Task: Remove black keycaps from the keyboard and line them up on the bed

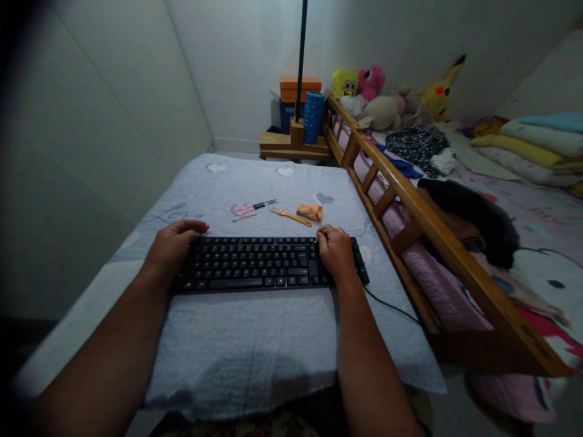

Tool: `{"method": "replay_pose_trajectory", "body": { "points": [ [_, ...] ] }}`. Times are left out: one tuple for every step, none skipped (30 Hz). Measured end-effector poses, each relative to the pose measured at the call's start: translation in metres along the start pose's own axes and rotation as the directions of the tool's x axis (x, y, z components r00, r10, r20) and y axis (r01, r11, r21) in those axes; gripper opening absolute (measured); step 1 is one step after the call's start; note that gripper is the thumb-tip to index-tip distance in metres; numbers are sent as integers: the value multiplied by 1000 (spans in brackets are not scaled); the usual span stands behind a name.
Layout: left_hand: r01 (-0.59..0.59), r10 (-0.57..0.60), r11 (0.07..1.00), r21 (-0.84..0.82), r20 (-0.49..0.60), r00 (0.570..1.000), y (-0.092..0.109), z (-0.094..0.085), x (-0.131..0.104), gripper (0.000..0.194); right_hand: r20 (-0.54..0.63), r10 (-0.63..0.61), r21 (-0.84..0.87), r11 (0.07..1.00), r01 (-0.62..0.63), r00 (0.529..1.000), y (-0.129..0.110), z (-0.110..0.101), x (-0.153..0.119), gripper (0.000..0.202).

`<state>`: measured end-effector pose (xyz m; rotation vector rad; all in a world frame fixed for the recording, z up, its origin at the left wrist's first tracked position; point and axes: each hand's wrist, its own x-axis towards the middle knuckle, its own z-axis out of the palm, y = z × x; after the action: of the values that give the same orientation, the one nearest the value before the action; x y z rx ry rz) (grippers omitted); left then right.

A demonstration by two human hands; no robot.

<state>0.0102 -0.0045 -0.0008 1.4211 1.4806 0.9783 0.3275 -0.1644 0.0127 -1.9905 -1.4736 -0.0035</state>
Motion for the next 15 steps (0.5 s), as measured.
{"method": "replay_pose_trajectory", "body": {
  "points": [
    [2, -2, 1000, 1, 2, 1000, 0, 0, 0, 27, -1, 0, 0, 1000, 0, 1000, 0, 0, 0, 20],
    [4, -4, 1000, 3, 2, 1000, 0, 0, 0, 28, -1, 0, 2, 1000, 0, 1000, 0, 0, 0, 20],
    [5, -5, 1000, 4, 4, 1000, 0, 0, 0, 28, -2, 0, 4, 1000, 0, 1000, -1, 0, 0, 20],
    [6, -6, 1000, 5, 5, 1000, 1, 0, -1, 29, -5, 0, 8, 1000, 1, 1000, -1, 0, 0, 20],
    [8, -8, 1000, 4, 7, 1000, 1, 0, -1, 29, -9, -2, 11, 1000, 2, 1000, -1, 1, 0, 19],
    [8, -8, 1000, 2, 6, 1000, 1, 0, -1, 29, -13, -3, 13, 1000, 4, 1000, -1, 1, 0, 19],
    [6, -6, 1000, -2, 4, 1000, 2, 0, -2, 28, -19, -4, 14, 1000, 5, 1000, -1, 1, 1, 19],
    [3, -3, 1000, -5, 4, 1000, 2, 0, -2, 28, -22, -5, 14, 1000, 5, 1000, 0, 1, 1, 19],
    [-1, 1, 1000, -6, 1, 1000, 2, 0, -2, 27, -25, -5, 13, 1000, 5, 1000, 0, 2, 1, 19],
    [-5, 5, 1000, -7, -1, 1000, 2, 0, -3, 27, -27, -3, 12, 1000, 3, 1000, 0, 2, 2, 19],
    [-8, 8, 1000, -8, -3, 1000, 2, 0, -3, 27, -28, -1, 13, 1000, 2, 1000, 1, 3, 2, 19],
    [-8, 8, 1000, -9, -4, 1000, 2, 0, -3, 27, -30, -1, 14, 1000, 1, 1000, 1, 3, 2, 19],
    [-6, 6, 1000, -11, -4, 1000, 2, 0, -3, 27, -32, -1, 15, 1000, 1, 999, 2, 4, 2, 19],
    [-2, 2, 1000, -12, -5, 1000, 2, 0, -2, 27, -34, -2, 14, 1000, 3, 999, 2, 4, 2, 19],
    [3, -3, 1000, -12, -5, 1000, 2, 0, -2, 27, -36, -3, 12, 1000, 3, 999, 2, 5, 2, 19]
  ]
}}
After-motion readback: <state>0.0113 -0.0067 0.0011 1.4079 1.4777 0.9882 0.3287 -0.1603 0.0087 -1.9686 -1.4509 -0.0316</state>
